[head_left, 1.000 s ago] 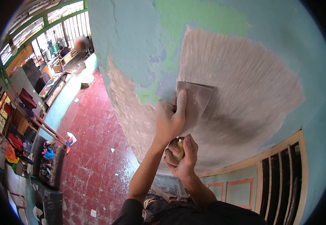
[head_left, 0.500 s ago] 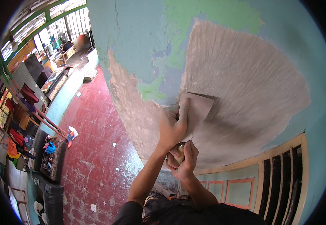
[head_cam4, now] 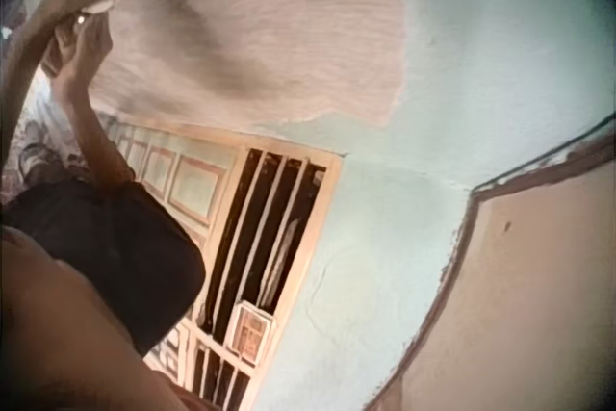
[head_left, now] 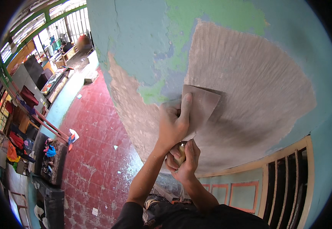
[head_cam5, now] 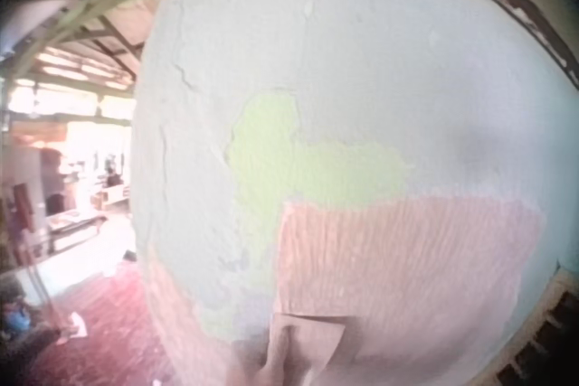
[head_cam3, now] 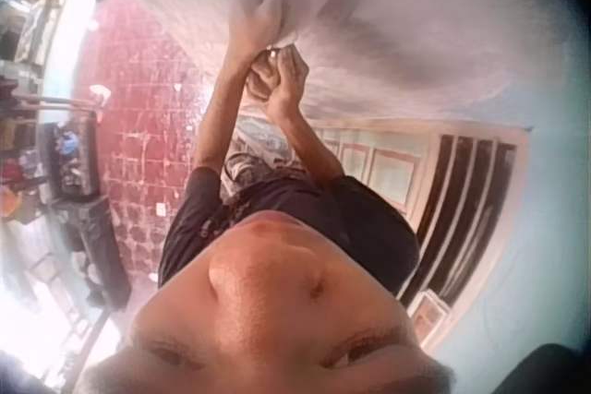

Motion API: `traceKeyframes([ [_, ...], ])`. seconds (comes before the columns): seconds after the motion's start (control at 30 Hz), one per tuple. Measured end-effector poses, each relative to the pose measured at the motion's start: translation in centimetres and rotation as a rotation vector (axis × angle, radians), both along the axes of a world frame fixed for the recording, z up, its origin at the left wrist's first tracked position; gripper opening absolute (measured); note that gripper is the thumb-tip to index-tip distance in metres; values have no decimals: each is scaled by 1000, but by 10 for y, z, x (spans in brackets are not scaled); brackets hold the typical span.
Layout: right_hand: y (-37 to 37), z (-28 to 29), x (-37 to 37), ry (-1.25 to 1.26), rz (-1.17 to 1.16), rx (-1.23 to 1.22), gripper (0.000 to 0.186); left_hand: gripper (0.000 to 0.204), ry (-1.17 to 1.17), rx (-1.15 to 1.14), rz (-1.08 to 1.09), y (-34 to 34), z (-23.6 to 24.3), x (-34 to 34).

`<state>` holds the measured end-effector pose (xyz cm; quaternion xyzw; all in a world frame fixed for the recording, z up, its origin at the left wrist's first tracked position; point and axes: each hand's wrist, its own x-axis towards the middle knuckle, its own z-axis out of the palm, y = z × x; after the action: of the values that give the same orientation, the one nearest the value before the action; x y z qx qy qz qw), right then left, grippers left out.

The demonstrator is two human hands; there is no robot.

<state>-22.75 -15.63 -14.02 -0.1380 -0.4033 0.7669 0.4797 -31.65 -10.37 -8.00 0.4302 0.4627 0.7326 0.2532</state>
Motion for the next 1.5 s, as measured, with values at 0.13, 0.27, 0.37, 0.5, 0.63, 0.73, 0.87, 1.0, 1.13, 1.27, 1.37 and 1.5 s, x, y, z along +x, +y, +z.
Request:
traceKeyframes([
  [0.13,-7,-5,11,-53,11,-41,30,51,21,0,45,2,-18,7],
  [0.27,-5,8,1,-25,4,-11,30,51,-3,26,-40,-3,12,-2],
  [0.37,-7,2,3,-39,-29,-24,27,51,-14,-2,-4,-3,4,2],
  [0.5,-4,5,10,-68,-31,25,28,52,24,19,2,2,-4,6],
  [0.63,4,3,3,10,16,9,30,52,-2,-1,-16,2,13,0],
  [0.73,-5,-3,10,-79,-26,-20,29,51,-7,6,23,3,-13,8],
  [0.87,0,3,6,-42,-33,17,29,50,40,49,34,8,4,2],
  [1.0,-1,5,2,-13,-9,32,28,49,-4,-84,-16,-2,9,-1],
  [1.13,-3,6,7,-25,-22,22,29,49,87,123,119,10,-9,9],
  [1.27,6,10,2,47,13,6,29,49,18,34,-18,4,26,2],
  [1.37,1,12,9,-12,0,20,30,51,77,-37,57,0,6,7],
  [1.5,2,15,8,-8,23,13,30,52,84,80,104,6,7,5],
])
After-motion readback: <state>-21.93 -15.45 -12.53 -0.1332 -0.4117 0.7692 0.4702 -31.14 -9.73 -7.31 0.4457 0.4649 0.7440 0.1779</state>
